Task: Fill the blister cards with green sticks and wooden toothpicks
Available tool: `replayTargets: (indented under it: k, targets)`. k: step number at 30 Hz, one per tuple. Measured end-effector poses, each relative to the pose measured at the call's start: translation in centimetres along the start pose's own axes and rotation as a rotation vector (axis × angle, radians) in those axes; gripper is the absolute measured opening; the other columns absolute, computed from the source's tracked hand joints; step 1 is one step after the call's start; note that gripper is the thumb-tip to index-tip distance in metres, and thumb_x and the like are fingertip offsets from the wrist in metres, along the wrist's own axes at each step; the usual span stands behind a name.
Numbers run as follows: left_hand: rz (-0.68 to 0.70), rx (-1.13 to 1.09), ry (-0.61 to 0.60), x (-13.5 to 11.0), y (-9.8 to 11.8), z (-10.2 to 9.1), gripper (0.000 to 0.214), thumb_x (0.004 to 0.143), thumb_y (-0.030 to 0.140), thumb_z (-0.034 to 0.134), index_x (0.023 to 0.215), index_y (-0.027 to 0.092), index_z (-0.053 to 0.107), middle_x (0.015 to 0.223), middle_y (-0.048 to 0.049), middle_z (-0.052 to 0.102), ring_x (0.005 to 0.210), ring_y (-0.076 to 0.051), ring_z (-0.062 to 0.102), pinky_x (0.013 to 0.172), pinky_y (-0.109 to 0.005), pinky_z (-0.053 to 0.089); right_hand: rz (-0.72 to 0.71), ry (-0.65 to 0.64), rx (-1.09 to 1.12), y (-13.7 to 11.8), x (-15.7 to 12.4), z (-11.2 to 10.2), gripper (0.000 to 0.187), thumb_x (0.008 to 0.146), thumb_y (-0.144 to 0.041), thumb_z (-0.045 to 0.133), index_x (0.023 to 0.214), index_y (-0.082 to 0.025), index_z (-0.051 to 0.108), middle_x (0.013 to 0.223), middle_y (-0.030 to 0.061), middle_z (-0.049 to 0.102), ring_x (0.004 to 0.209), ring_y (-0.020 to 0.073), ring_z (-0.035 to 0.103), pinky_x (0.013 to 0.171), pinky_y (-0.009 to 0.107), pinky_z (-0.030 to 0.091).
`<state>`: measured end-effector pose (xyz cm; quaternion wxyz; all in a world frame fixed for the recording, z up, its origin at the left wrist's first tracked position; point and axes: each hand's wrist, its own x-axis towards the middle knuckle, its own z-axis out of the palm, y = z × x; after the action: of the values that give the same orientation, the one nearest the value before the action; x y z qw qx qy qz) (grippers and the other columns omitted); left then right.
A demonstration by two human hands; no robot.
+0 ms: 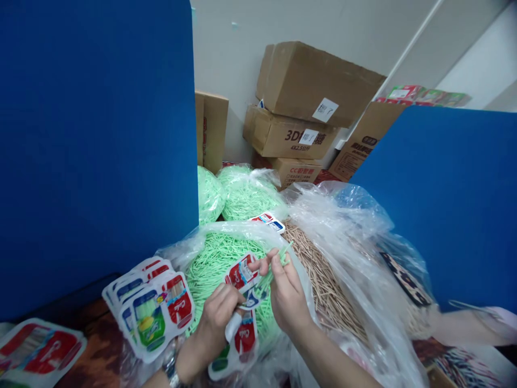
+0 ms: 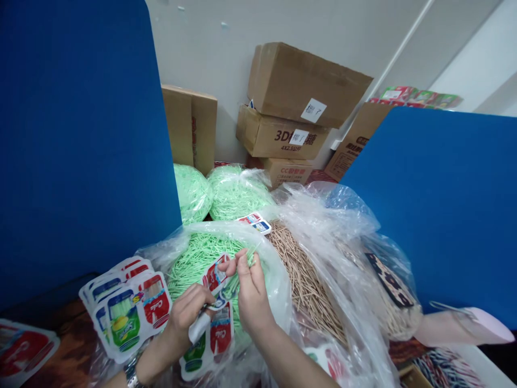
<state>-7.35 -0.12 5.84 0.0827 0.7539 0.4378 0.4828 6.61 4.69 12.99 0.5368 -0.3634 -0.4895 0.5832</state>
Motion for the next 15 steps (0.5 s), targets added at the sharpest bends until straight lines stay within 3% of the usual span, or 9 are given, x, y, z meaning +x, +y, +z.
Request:
replayTargets:
  k: [4,10,13,15]
  targets:
    - [-0.013,0.029,-0.05,-0.1,-0.4,0.2,0.013,0.09,0.007,0.045,0.086,0.018,0.052,0.074,-0.0031,0.057,0.068,-0.018,0.052,0.063,-0.03,0.04,0.046,0.071,0.02,0.3,0.0,0.1,0.023,0.092,-0.048,0.048,0.096,-0.025,0.051,0.08,-0.0025,0.057,0.091,0.0162,0.059,0.093,0.035,0.041]
    - [-0.115,-0.016,-0.025,0.8,0.6,0.0,0.013,0.09,0.011,0.047,0.081,0.019,0.052,0.071,-0.0024,0.056,0.067,-0.018,0.054,0.061,-0.029,0.042,-0.118,-0.009,-0.253,0.2,-1.2,0.0,0.029,0.094,-0.047,0.043,0.088,-0.024,0.059,0.101,0.0046,0.062,0.113,0.0202,0.052,0.108,0.04,0.028]
    - [-0.105,-0.034,-0.003,1.3,1.0,-0.4,0.012,0.09,0.015,0.051,0.08,0.019,0.053,0.069,-0.0025,0.057,0.066,-0.018,0.054,0.061,-0.029,0.042,-0.165,-0.151,-0.362,0.1,-1.3,-1.0,0.027,0.094,-0.046,0.044,0.104,-0.026,0.059,0.126,0.0067,0.054,0.129,0.0226,0.04,0.111,0.042,0.025]
    - [-0.102,-0.053,0.004,1.7,1.0,-0.7,0.01,0.09,0.016,0.056,0.08,0.018,0.055,0.069,-0.0029,0.058,0.066,-0.018,0.055,0.061,-0.029,0.042,-0.187,-0.23,-0.381,0.3,-0.7,-2.1,0.041,0.09,-0.052,0.048,0.123,-0.028,0.051,0.142,0.0063,0.042,0.136,0.0242,0.03,0.113,0.043,0.02]
